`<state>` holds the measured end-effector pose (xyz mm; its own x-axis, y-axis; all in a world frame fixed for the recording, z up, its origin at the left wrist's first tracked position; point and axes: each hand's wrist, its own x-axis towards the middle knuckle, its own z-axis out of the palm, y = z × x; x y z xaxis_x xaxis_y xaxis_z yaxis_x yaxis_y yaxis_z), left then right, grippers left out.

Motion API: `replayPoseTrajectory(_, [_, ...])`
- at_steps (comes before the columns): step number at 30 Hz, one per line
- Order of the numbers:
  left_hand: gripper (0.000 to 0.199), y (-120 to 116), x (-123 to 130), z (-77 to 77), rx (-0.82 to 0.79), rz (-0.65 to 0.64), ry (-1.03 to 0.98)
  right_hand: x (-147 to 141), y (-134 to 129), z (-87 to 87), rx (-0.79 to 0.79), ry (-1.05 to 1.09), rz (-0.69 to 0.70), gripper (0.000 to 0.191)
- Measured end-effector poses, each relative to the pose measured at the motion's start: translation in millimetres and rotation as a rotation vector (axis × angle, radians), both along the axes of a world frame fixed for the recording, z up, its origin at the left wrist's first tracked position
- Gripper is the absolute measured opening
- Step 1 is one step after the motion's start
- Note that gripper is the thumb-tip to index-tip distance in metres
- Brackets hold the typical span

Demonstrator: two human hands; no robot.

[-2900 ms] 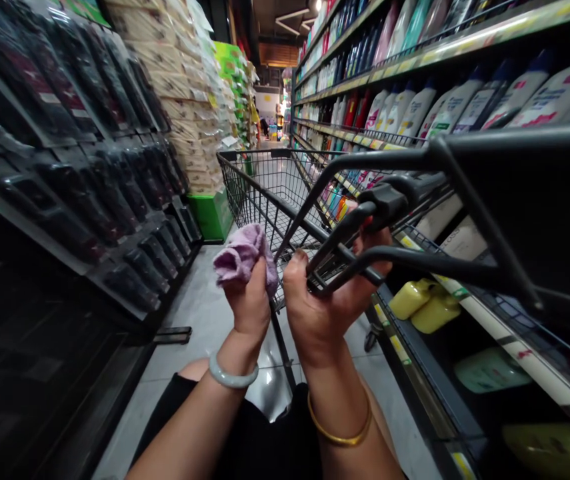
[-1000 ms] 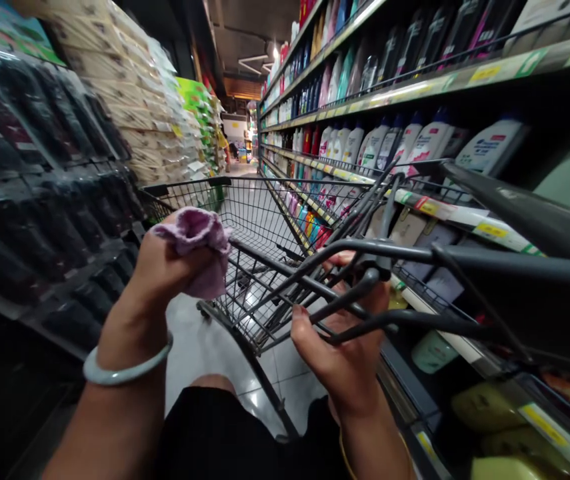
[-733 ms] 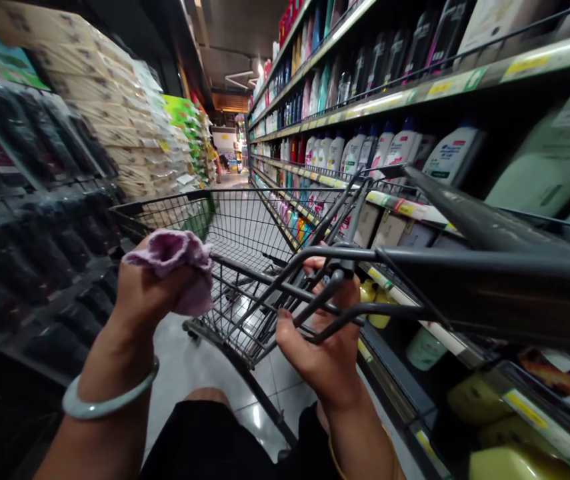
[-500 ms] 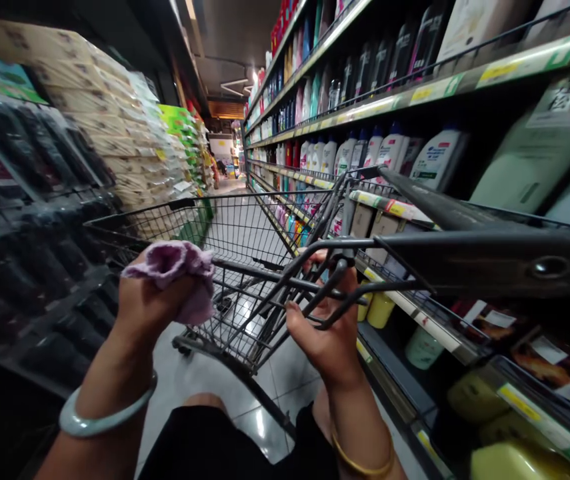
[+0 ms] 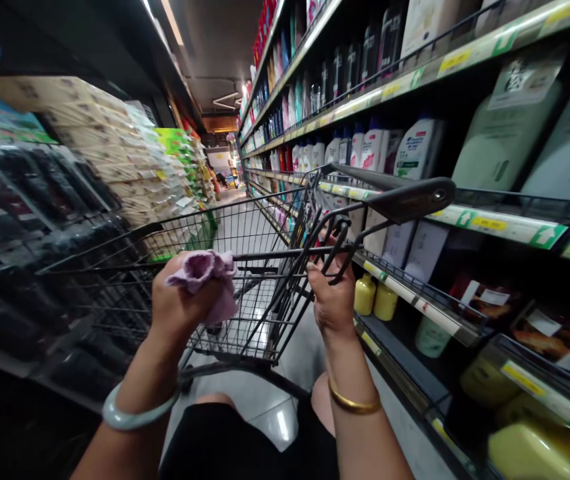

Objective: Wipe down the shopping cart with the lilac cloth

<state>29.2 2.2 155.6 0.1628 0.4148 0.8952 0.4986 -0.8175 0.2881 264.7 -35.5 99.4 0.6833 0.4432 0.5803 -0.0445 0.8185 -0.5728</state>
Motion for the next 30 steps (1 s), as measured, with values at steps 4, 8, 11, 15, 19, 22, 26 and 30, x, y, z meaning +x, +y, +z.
replayPoseTrajectory(4, [0.018, 5, 6, 1.4, -0.062, -0.045, -0.009, 2, 12, -7.1, -0.035, 0.174, -0.067, 0.05])
replayPoseTrajectory(8, [0.014, 12, 13, 0.7, -0.088, -0.071, -0.004, -1, 23, -24.6, -0.106, 0.236, 0.022, 0.054])
replayPoseTrajectory(11, [0.017, 15, 20, 1.4, -0.075, -0.066, 0.036, -6, 30, -37.4, -0.246, 0.198, 0.148, 0.057])
replayPoseTrajectory(15, [0.02, 5, 31, 6.8, 0.02, -0.007, 0.107, -4, 42, -48.7, -0.294, 0.159, 0.212, 0.06])
replayPoseTrajectory(19, [0.035, -15, 33, -4.6, 0.271, 0.08, 0.106, 6, 55, -56.9, -0.28, 0.144, 0.228, 0.067])
replayPoseTrajectory(22, [0.03, -21, 24, -34.5, 0.33, 0.166, 0.219, 10, 63, -61.7, -0.284, 0.166, 0.265, 0.072])
replayPoseTrajectory(26, [0.028, -16, 7, -65.7, 0.066, 0.168, 0.388, 7, 60, -62.0, -0.311, 0.137, 0.016, 0.07])
replayPoseTrajectory(30, [0.036, -18, 8, -46.6, 0.015, 0.214, 0.209, -17, 28, -45.7, -0.178, -0.119, -0.674, 0.044])
